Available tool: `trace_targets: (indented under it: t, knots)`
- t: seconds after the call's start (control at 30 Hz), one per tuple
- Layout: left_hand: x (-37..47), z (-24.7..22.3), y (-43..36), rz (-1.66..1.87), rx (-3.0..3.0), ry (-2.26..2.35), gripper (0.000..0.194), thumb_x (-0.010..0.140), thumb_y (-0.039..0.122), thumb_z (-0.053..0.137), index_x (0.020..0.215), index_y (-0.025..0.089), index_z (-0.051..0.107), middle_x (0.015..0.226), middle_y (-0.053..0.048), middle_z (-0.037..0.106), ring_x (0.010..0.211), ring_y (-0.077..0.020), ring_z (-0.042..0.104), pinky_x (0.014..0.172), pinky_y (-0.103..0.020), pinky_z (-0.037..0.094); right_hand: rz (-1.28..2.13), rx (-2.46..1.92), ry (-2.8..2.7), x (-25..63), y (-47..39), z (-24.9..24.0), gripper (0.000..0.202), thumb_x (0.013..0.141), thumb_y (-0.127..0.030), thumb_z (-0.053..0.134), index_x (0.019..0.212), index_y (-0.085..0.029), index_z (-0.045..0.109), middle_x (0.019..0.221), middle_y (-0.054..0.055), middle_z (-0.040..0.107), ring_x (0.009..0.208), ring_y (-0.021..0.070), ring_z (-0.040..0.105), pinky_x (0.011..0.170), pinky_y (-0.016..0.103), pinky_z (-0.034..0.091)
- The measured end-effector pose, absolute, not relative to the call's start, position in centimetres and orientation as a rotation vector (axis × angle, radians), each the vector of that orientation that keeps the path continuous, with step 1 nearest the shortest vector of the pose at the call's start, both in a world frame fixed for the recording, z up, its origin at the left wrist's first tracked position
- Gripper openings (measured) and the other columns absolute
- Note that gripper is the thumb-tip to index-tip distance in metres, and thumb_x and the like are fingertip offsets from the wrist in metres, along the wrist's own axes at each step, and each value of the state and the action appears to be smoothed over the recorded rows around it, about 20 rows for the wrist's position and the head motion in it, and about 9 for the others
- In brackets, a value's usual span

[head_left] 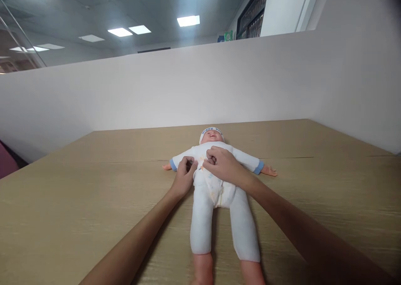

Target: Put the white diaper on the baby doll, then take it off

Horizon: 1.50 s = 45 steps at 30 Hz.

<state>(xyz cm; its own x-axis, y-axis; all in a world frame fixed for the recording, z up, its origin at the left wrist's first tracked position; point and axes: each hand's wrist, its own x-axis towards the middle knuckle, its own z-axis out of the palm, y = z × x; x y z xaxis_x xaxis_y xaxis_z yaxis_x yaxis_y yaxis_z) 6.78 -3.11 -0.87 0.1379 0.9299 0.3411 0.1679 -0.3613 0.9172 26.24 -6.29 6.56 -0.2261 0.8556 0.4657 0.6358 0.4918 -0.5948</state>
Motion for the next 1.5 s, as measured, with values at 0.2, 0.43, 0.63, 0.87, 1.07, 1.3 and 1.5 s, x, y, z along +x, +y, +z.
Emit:
trace_targets:
  t: [0.2,0.43,0.63,0.87,1.07,1.3,1.5]
  knots:
    - [7.1,-0.3,-4.1,1.405,1.741,1.147,0.025,0.102,0.038,0.063,0.122,0.023,0.059,0.116,-0.006,0.064,0.100,-0.0199,0.061,0.092,-0.033,0.049,0.324,-1.168,-1.854,26.7,-5.5,5.9,0.024,0.077,-0.013,0.057,0.085,-0.027,0.039,0.086,-0.001,0.052,0.075,0.0192,0.049,0.068,0.033,0.037]
    - [6.2,2.4,-7.2,1.408,2.240,1.002,0.033,0.114,0.038,0.044,0.132,0.026,0.069,0.136,-0.010,0.070,0.125,-0.0269,0.059,0.113,-0.043,0.042,0.185,-1.017,-1.721,27.6,-8.9,8.6,0.023,0.085,-0.009,0.054,0.101,-0.025,0.058,0.108,0.006,0.061,0.084,0.0211,0.059,0.073,0.036,0.050]
    - [5.2,2.9,-8.4,1.112,2.517,0.875,0.059,0.117,0.048,0.022,0.157,0.028,0.060,0.160,-0.010,0.062,0.147,-0.0311,0.048,0.127,-0.050,0.031,0.117,-1.071,-1.729,32.6,-13.5,6.8,0.019,0.106,-0.032,0.056,0.122,-0.027,0.066,0.123,0.010,0.071,0.115,0.0282,0.068,0.102,0.048,0.060]
    - [5.2,2.4,-7.7,1.054,2.581,0.803,0.071,0.114,0.064,0.017,0.166,0.032,0.053,0.169,-0.007,0.056,0.154,-0.0336,0.043,0.131,-0.053,0.026,0.317,-1.066,-1.924,35.0,-13.4,0.1,0.052,0.116,-0.047,0.045,0.164,-0.029,0.051,0.168,0.010,0.054,0.159,0.0292,0.046,0.135,0.058,0.036]
    - [5.4,2.6,-7.6,1.071,2.578,0.825,0.068,0.115,0.061,0.018,0.161,0.032,0.059,0.165,-0.006,0.060,0.153,-0.0323,0.044,0.130,-0.052,0.028,0.231,-1.055,-2.009,34.1,-12.7,-0.1,0.059,0.116,-0.049,0.041,0.172,-0.029,0.041,0.175,0.010,0.046,0.164,0.0282,0.040,0.136,0.058,0.033]
    - [5.1,4.0,-11.6,1.208,2.533,0.832,0.051,0.118,0.042,0.029,0.152,0.029,0.064,0.155,-0.008,0.066,0.144,-0.0305,0.051,0.124,-0.050,0.031,0.190,-1.028,-2.003,33.3,-16.6,2.6,0.046,0.116,-0.044,0.044,0.160,-0.031,0.054,0.169,0.009,0.052,0.160,0.0293,0.043,0.133,0.057,0.034]
    - [4.6,4.8,-15.8,0.785,2.644,0.809,0.032,0.114,0.037,0.046,0.102,0.025,0.073,0.105,-0.007,0.078,0.101,-0.0278,0.059,0.098,-0.044,0.042,0.437,-0.864,-2.251,31.0,-22.1,3.9,0.013,0.111,-0.029,0.056,0.110,-0.024,0.068,0.107,0.004,0.075,0.103,0.0221,0.068,0.096,0.037,0.053]
